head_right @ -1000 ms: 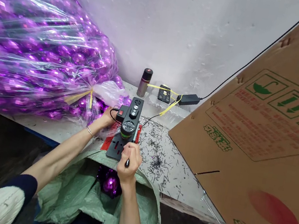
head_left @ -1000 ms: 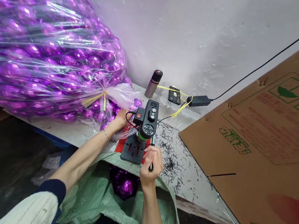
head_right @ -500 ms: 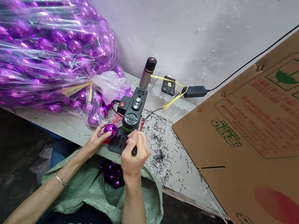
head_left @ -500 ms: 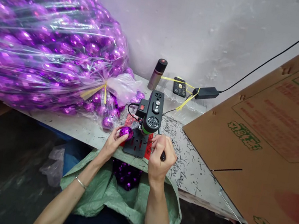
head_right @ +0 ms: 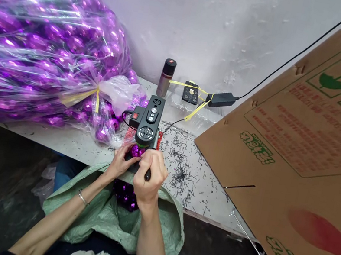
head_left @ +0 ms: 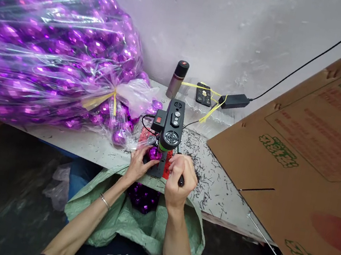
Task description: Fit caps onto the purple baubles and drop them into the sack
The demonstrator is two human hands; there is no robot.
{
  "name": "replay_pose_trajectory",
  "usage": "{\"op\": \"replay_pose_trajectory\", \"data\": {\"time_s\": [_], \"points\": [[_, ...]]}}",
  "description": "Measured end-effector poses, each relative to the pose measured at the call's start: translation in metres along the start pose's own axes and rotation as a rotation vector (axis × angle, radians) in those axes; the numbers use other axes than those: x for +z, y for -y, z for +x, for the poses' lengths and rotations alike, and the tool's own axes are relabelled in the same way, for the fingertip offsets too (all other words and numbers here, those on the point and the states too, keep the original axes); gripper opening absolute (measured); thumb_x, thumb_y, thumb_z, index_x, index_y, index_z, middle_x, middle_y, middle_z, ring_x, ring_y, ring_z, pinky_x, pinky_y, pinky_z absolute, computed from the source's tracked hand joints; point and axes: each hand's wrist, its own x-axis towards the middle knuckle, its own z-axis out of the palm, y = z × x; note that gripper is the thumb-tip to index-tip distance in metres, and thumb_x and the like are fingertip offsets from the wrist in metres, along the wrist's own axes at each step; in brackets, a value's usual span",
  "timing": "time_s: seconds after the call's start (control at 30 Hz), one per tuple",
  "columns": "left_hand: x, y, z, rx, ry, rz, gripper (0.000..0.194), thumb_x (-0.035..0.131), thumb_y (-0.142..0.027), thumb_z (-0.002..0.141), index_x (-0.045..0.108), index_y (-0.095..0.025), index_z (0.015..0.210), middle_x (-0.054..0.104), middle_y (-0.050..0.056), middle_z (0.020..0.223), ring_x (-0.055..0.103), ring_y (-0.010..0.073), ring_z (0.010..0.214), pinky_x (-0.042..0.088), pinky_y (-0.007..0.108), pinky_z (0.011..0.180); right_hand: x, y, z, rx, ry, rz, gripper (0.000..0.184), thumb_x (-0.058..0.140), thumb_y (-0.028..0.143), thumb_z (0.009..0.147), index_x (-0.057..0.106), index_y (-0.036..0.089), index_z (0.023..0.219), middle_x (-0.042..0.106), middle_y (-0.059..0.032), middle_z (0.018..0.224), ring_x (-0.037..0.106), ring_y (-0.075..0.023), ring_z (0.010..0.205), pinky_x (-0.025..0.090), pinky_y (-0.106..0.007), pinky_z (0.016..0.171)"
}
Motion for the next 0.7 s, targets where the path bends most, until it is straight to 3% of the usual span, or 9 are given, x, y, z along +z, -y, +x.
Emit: {"op": "replay_pose_trajectory", "data": {"time_s": [0.27,0.7], "points": [[0.008,-0.001,-0.005,0.133,-0.011,0.092,0.052,0.075,-0.044,0.087,0.06,-0.022,0.131,0.072,0.011,0.121,0.066,0.0286,0.112,0.043,0.046,0.107,-0.003,0.001,-0.002,-0.015,0.019,-0.01,0.031,0.042,0.011,0.099,0.05,0.022,0.071,0.057,0.0008,0.071,0.059,-0.0129,0.071,0.046,-0.028,0.067],[0.007,0.001,-0.006,0.036,-0.017,-0.01,0.055,0.082,-0.048,0.08,0.062,-0.022,0.123,0.069,0.009,0.113,0.064,0.03,0.11,0.048,0.045,0.1,0.003,-0.024,-0.033,-0.135,0.005,-0.076,0.028,0.04,0.009,0.097,0.051,0.022,0.075,0.059,0.0004,0.073,0.063,-0.0136,0.072,0.049,-0.028,0.064]]}}
